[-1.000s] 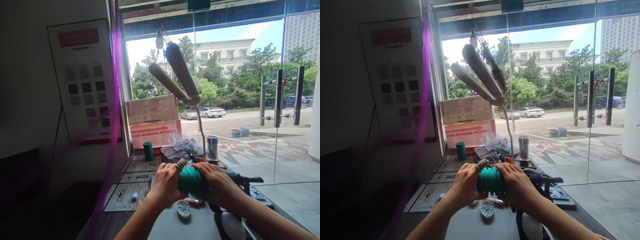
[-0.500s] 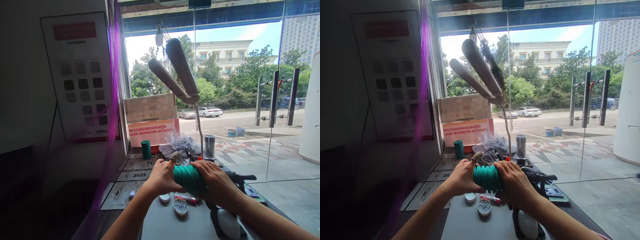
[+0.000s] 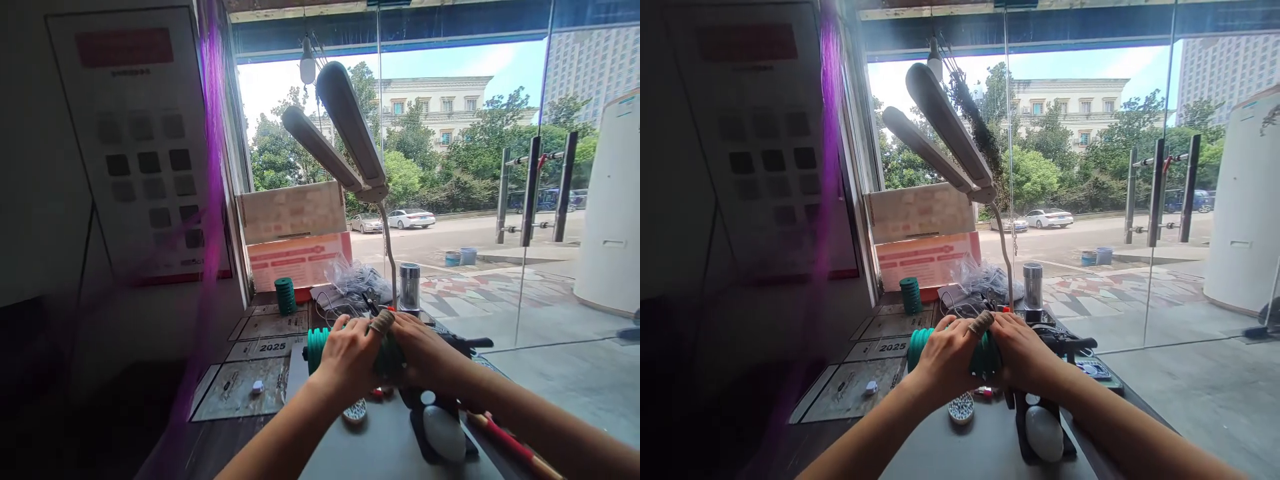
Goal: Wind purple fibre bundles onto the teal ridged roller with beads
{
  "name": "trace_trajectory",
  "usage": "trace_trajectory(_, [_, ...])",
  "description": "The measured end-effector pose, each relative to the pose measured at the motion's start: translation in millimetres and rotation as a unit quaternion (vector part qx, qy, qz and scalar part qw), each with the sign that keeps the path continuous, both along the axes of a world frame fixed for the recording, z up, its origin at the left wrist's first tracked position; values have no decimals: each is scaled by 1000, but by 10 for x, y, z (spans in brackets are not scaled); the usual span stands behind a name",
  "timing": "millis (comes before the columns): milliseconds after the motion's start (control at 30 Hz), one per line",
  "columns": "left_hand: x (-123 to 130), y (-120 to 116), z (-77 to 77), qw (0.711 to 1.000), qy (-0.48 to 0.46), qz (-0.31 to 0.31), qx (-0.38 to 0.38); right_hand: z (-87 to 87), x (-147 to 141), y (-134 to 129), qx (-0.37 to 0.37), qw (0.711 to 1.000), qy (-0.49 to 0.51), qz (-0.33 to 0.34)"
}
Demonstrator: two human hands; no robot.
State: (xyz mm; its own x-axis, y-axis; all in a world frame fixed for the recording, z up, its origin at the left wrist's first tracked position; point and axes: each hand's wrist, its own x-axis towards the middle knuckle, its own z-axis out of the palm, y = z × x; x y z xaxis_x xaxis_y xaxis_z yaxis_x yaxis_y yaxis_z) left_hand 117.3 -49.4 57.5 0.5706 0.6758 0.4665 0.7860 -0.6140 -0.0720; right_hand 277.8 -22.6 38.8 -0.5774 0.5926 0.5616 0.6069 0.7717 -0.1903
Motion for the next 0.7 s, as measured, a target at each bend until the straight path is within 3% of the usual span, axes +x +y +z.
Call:
trace_trajectory(300, [16, 24, -18, 1000, -10, 7, -19, 62, 4, 11, -1, 1000, 12, 15])
trace_trajectory(433, [-18, -42, 82, 999, -13, 1, -50, 72, 38, -5, 5, 1000, -13, 7])
trace_trajectory(533, [-287, -170, 193, 988, -124, -6, -96, 129, 30, -52, 18, 999, -46, -5])
trace_trajectory(600, [-557, -225, 168, 942, -316, 57, -101, 138, -50, -88, 54, 997, -46, -20])
trace_trajectory(633, [-688, -231, 109, 881, -446, 122, -96, 113, -116, -105, 83, 995, -44, -25])
trace_trajectory(700, [-884, -195, -87, 844, -490, 164, -142, -19, -285, -133, 161, 985, -50, -29])
